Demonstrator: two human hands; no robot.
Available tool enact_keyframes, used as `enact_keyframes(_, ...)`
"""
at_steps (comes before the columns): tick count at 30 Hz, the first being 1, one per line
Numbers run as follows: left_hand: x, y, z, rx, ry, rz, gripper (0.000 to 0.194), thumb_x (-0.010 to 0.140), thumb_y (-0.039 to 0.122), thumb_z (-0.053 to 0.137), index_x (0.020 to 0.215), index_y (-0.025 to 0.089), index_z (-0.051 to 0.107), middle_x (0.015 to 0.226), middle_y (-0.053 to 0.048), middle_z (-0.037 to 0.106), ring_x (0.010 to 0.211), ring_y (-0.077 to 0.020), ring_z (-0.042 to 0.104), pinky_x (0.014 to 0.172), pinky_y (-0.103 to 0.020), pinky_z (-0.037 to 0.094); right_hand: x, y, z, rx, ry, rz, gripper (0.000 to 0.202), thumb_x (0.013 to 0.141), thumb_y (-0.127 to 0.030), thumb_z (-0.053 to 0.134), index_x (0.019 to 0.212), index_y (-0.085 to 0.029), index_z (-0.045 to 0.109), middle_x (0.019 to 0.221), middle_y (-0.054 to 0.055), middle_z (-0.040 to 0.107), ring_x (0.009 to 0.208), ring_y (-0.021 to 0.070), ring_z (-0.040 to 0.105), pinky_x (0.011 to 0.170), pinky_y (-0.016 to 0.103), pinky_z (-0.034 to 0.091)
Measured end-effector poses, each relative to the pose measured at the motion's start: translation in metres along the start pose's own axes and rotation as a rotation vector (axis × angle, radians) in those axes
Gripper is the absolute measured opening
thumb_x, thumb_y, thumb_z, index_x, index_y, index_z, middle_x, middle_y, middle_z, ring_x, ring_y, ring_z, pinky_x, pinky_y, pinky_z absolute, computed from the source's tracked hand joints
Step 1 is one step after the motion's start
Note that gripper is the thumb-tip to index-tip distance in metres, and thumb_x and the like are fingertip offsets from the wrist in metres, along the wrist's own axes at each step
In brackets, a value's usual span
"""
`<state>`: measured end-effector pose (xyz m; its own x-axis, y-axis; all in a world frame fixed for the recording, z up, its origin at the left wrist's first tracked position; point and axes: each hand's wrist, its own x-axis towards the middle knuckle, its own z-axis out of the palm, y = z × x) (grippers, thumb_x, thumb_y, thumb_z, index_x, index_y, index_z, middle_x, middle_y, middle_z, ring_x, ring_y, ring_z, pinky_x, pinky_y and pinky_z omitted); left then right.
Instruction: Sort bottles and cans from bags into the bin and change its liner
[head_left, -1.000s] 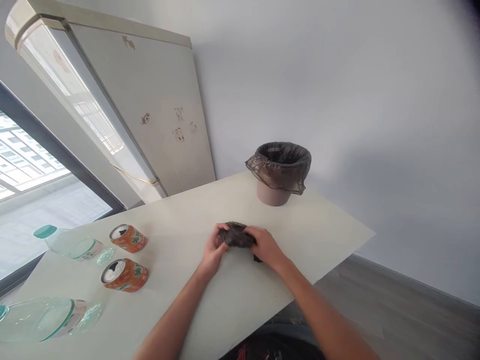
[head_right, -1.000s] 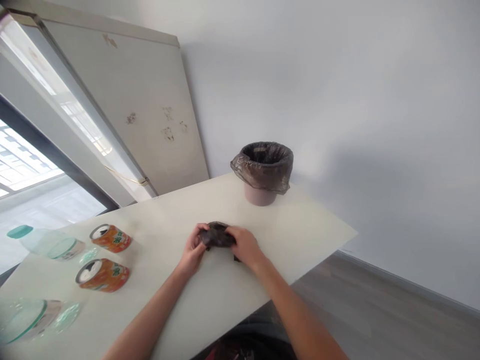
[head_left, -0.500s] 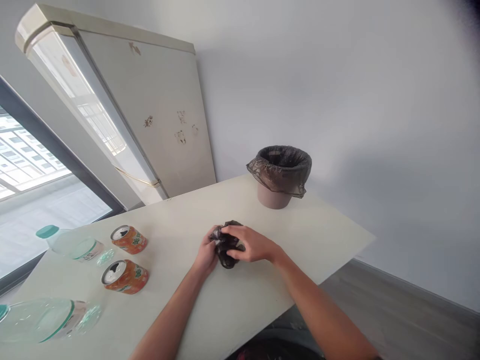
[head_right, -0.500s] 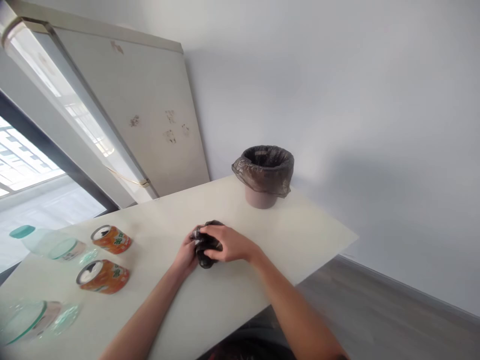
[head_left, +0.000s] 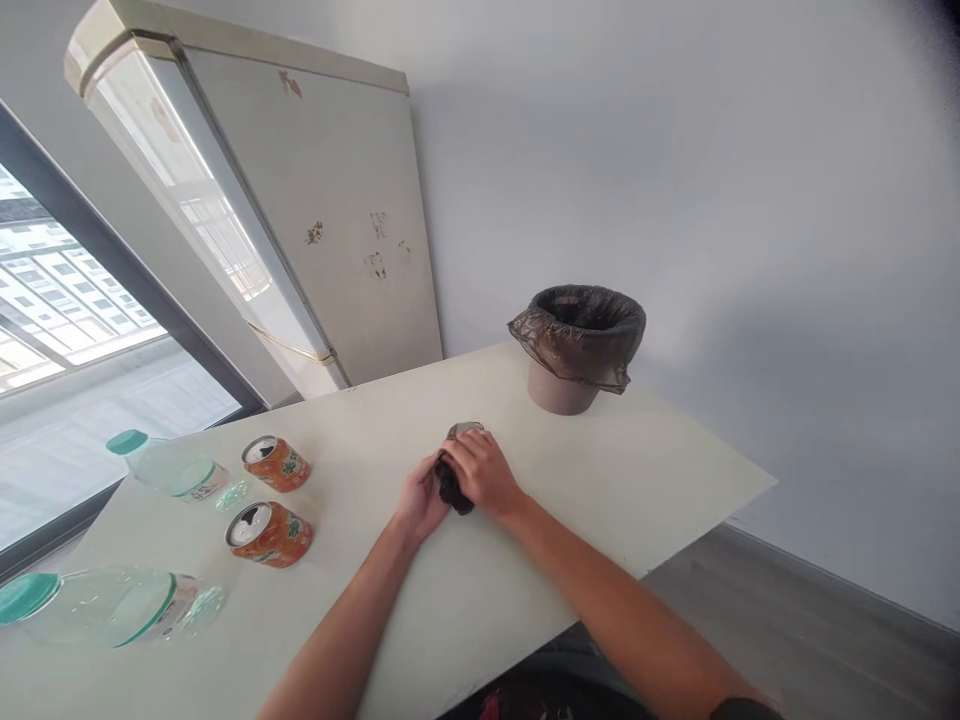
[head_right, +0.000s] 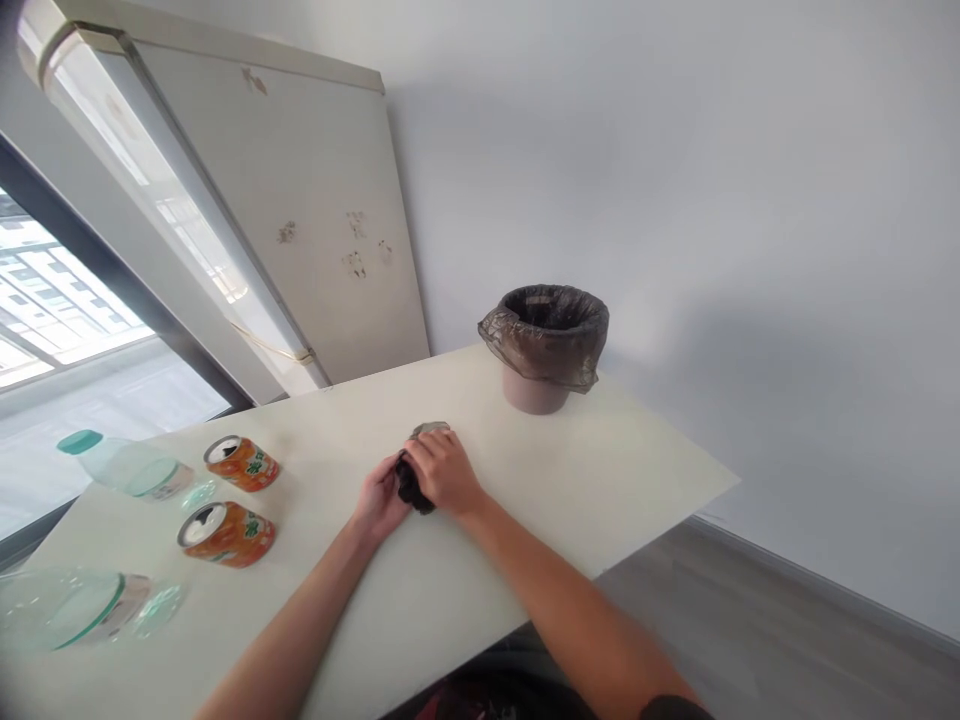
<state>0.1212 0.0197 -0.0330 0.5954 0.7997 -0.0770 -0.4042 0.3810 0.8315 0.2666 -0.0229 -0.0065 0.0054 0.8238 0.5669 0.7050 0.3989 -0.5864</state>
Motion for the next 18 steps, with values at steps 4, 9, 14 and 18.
enact_keyframes(4, -0.006, -0.002, 0.018, -0.004, -0.157, -0.061, 0.063, 0.092, 0.039, 0.077, 0.151, 0.029, 0.055, 0.145, -0.011, 0.063, 0.128, -0.0264, 0.064, 0.109, -0.038, 0.050, -0.002, 0.025, -0.007, 0.046, 0.200, 0.270, 0.040, 0.112, -0.039, 0.030, 0.083, -0.023, 0.052, 0.073, 0.002, 0.055, 0.066, 0.0191, 0.050, 0.069, 0.032, 0.040)
enact_keyframes(9, -0.004, -0.010, 0.021, 0.069, -0.078, 0.018, 0.067, 0.087, 0.037, 0.084, 0.149, 0.033, 0.057, 0.156, -0.009, 0.056, 0.144, -0.0275, 0.052, 0.117, -0.038, 0.043, -0.008, 0.020, 0.006, 0.176, 0.218, 0.320, 0.022, 0.109, -0.038, 0.035, 0.103, -0.022, 0.051, 0.086, 0.002, 0.063, 0.076, 0.0185, 0.061, 0.070, 0.029, 0.046)
enact_keyframes(14, 0.003, -0.007, 0.010, -0.002, 0.160, 0.031, 0.045, 0.077, 0.035, 0.089, 0.116, 0.020, 0.074, 0.116, -0.008, 0.076, 0.112, -0.0260, 0.070, 0.102, -0.038, 0.053, -0.013, -0.003, 0.010, 0.261, 0.140, 0.202, 0.025, 0.109, -0.033, 0.030, 0.112, -0.023, 0.053, 0.101, 0.004, 0.065, 0.093, 0.0179, 0.062, 0.086, 0.032, 0.051)
enact_keyframes(18, 0.005, -0.003, 0.007, -0.035, 0.178, 0.009, 0.038, 0.072, 0.021, 0.084, 0.109, 0.020, 0.074, 0.100, -0.004, 0.076, 0.091, -0.0193, 0.071, 0.085, -0.031, 0.056, -0.016, -0.007, 0.001, 0.196, 0.122, 0.115, 0.028, 0.102, -0.038, 0.051, 0.083, -0.023, 0.064, 0.102, 0.006, 0.062, 0.101, 0.0237, 0.056, 0.103, 0.046, 0.042)
